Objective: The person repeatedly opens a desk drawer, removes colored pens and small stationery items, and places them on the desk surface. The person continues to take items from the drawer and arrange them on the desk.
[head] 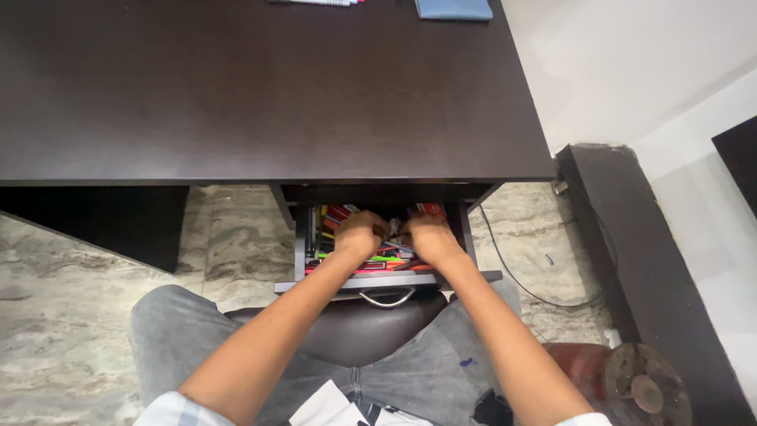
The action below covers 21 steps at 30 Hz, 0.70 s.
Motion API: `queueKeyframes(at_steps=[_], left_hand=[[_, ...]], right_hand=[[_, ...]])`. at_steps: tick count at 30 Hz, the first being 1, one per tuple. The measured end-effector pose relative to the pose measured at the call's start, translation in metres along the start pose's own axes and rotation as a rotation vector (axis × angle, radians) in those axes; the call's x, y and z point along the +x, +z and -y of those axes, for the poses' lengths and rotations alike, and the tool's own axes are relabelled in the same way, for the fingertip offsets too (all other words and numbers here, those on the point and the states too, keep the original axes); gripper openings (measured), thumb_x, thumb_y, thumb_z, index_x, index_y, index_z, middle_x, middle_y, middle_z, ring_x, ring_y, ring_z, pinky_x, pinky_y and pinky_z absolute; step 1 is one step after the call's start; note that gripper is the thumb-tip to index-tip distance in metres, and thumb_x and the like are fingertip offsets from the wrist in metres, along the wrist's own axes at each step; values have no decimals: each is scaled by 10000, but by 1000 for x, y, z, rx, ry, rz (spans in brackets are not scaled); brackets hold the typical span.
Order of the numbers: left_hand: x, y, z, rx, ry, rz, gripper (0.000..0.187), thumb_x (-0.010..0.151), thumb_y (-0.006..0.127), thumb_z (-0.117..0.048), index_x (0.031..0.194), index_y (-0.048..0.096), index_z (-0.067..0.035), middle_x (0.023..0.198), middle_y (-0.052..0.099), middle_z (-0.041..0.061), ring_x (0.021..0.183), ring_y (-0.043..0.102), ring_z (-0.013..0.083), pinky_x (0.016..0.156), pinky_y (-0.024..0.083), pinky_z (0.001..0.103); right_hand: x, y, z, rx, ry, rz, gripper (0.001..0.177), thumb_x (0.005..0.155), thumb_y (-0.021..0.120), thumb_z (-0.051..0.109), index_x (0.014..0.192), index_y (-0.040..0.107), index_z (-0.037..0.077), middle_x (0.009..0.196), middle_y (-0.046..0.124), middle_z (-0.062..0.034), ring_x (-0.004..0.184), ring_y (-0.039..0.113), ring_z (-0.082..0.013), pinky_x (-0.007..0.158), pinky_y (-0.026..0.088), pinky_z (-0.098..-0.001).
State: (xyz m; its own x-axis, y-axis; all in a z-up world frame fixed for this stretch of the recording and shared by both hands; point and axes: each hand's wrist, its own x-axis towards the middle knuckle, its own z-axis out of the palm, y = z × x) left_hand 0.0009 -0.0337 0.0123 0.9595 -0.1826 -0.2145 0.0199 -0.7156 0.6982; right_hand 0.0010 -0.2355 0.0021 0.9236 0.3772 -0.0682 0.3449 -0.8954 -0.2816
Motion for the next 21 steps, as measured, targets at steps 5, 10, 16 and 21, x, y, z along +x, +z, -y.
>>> queueKeyframes(at_steps=[5, 10, 16, 21], left_hand=[[-2, 0, 0, -2, 11, -6, 273, 791, 712, -135, 1010, 827, -250, 1005, 798, 8, 1001, 749, 228, 917, 569, 369], [-6, -2, -3, 5, 39, -32, 250, 810, 803, -313, 1044, 812, -226, 1048, 768, 81, 1012, 715, 305, 933, 542, 416], [-16, -12, -5, -189, 232, -94, 221, 848, 764, -229, 1040, 809, -129, 1017, 785, 106, 927, 743, 277, 859, 564, 393], [-50, -65, -43, -440, 207, 23, 219, 889, 738, -163, 1070, 769, -42, 864, 793, 88, 564, 604, 157, 569, 521, 335]], right_hand=[[-1, 7, -2, -75, -18, -100, 156, 823, 678, 147, 925, 745, 50, 1019, 725, -220, 954, 702, -398, 839, 552, -498], [-10, -12, 16, -5, 31, -120, 135, 868, 637, 101, 950, 733, 51, 990, 722, -231, 947, 697, -420, 833, 550, -511], [-36, -86, 65, 239, 86, -144, 190, 856, 698, 122, 1021, 743, 40, 931, 731, -226, 917, 691, -428, 789, 541, -506], [-54, -152, 98, 468, 90, -121, 191, 896, 695, 125, 1056, 730, 27, 845, 752, -171, 717, 741, -282, 664, 555, -384]])
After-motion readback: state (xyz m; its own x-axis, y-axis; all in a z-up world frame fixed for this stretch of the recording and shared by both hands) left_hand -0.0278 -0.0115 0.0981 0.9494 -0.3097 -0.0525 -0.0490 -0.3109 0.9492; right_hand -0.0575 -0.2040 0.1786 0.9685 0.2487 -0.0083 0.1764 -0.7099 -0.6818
